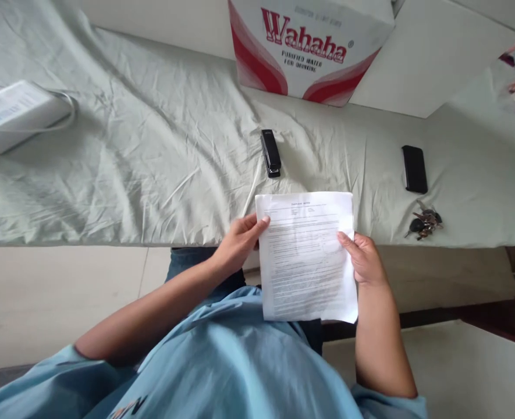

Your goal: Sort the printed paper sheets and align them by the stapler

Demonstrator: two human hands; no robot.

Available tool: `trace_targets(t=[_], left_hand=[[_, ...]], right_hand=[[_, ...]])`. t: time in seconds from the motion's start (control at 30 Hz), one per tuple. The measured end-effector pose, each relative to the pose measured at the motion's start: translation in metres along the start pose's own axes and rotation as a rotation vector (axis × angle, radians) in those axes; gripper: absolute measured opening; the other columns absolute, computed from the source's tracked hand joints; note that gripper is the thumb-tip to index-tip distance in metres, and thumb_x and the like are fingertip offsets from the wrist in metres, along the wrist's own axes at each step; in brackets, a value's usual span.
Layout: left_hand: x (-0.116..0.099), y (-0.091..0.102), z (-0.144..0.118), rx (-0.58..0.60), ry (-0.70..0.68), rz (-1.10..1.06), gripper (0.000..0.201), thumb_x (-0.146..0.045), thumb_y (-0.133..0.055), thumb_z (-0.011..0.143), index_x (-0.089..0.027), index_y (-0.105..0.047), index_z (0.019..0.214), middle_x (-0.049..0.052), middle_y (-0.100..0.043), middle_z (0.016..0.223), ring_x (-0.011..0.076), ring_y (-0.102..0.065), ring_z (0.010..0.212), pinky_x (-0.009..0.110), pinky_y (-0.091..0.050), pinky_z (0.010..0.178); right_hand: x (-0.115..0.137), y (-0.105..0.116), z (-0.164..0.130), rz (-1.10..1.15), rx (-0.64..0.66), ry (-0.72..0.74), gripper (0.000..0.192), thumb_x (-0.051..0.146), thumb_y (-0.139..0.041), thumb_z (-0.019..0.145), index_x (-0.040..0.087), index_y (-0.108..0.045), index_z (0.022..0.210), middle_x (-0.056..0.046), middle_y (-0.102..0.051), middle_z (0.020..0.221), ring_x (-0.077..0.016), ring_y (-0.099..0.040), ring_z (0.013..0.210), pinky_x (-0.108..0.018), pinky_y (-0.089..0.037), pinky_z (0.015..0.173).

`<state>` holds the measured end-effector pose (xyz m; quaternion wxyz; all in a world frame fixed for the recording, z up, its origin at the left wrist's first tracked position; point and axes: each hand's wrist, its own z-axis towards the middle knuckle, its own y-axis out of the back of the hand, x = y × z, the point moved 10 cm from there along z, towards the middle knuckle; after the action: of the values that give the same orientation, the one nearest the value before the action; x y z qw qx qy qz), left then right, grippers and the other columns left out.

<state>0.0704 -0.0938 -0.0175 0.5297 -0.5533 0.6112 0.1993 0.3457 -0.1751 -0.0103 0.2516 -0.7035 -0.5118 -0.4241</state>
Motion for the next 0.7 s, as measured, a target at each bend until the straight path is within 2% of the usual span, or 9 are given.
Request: trace_targets(t=[0.07,0.1,0.2,0.3,0.37,0.43,0.53,0.6,0.7], left_hand=[[-0.028,0.022,0.016,-0.098,-0.087,0.205,0.024,-0.043,-0.071,0.099,-0.020,-0.066,0.099,-0.002,-0.066,0.064,0.0136,-0.061,0.056,0.026,-0.045,0.056],[-0.043,0.033,0.026,-0.141,-0.125,0.304,0.016,-0.033,-0.070,0.098,-0.020,-0.066,0.106,-0.002,-0.068,0.066,0.0135,-0.061,0.055,0.027,-0.045,0.055],[-0.089,0.063,0.055,-0.316,-0.303,0.568,0.014,-0.014,-0.066,0.092,-0.021,-0.064,0.105,0.003,-0.079,0.087,0.0143,-0.067,0.069,0.029,-0.054,0.069],[-0.117,0.070,0.079,-0.374,-0.478,0.755,0.019,-0.013,-0.066,0.091,-0.022,-0.065,0.109,0.005,-0.082,0.103,0.0171,-0.072,0.089,0.034,-0.059,0.087],[-0.118,0.068,0.094,-0.358,-0.520,0.834,0.024,-0.017,-0.068,0.092,-0.022,-0.066,0.115,0.007,-0.081,0.114,0.0197,-0.074,0.099,0.038,-0.060,0.096],[-0.116,0.060,0.103,-0.317,-0.587,0.924,0.035,-0.020,-0.071,0.092,-0.022,-0.067,0.127,0.011,-0.077,0.134,0.0258,-0.072,0.121,0.046,-0.057,0.110],[-0.106,0.041,0.109,-0.176,-0.702,1.031,0.053,-0.022,-0.069,0.095,-0.023,-0.062,0.147,0.016,-0.058,0.166,0.0336,-0.053,0.154,0.055,-0.044,0.128],[-0.098,0.034,0.110,-0.087,-0.737,1.045,0.054,-0.023,-0.064,0.099,-0.025,-0.060,0.153,0.015,-0.049,0.175,0.0337,-0.046,0.162,0.056,-0.041,0.131],[-0.092,0.034,0.109,-0.029,-0.747,1.001,0.051,-0.023,-0.058,0.102,-0.027,-0.061,0.153,0.012,-0.048,0.176,0.0302,-0.048,0.161,0.054,-0.043,0.130]], right_hand=[[0.011,0.002,0.011,-0.023,-0.011,-0.013,0.051,0.060,-0.103,0.058,0.022,-0.085,0.087,-0.008,-0.087,0.087,-0.0358,-0.085,0.094,-0.047,-0.070,0.089],[0.017,0.002,0.017,-0.036,-0.010,-0.016,0.054,0.060,-0.104,0.055,0.021,-0.085,0.086,-0.008,-0.087,0.085,-0.0354,-0.085,0.091,-0.047,-0.070,0.089],[0.030,-0.001,0.038,-0.067,0.012,-0.039,0.059,0.062,-0.106,0.050,0.020,-0.084,0.085,-0.008,-0.086,0.082,-0.0343,-0.085,0.084,-0.047,-0.070,0.087],[0.037,-0.007,0.058,-0.091,0.035,-0.051,0.062,0.063,-0.106,0.046,0.020,-0.084,0.085,-0.008,-0.086,0.082,-0.0335,-0.085,0.080,-0.047,-0.070,0.085],[0.039,-0.012,0.069,-0.103,0.051,-0.055,0.063,0.063,-0.107,0.045,0.020,-0.084,0.085,-0.008,-0.086,0.082,-0.0335,-0.084,0.079,-0.047,-0.070,0.084],[0.039,-0.016,0.079,-0.106,0.065,-0.058,0.062,0.063,-0.107,0.045,0.020,-0.084,0.084,-0.008,-0.086,0.081,-0.0343,-0.085,0.079,-0.048,-0.070,0.084],[0.038,-0.018,0.090,-0.097,0.087,-0.060,0.058,0.061,-0.106,0.048,0.022,-0.084,0.085,-0.007,-0.086,0.080,-0.0362,-0.085,0.080,-0.051,-0.070,0.084],[0.038,-0.018,0.094,-0.092,0.096,-0.063,0.057,0.060,-0.106,0.050,0.023,-0.084,0.087,-0.007,-0.086,0.081,-0.0376,-0.085,0.083,-0.053,-0.071,0.085],[0.036,-0.015,0.092,-0.092,0.091,-0.075,0.058,0.060,-0.106,0.051,0.022,-0.085,0.090,-0.009,-0.086,0.083,-0.0398,-0.085,0.088,-0.054,-0.071,0.086]])
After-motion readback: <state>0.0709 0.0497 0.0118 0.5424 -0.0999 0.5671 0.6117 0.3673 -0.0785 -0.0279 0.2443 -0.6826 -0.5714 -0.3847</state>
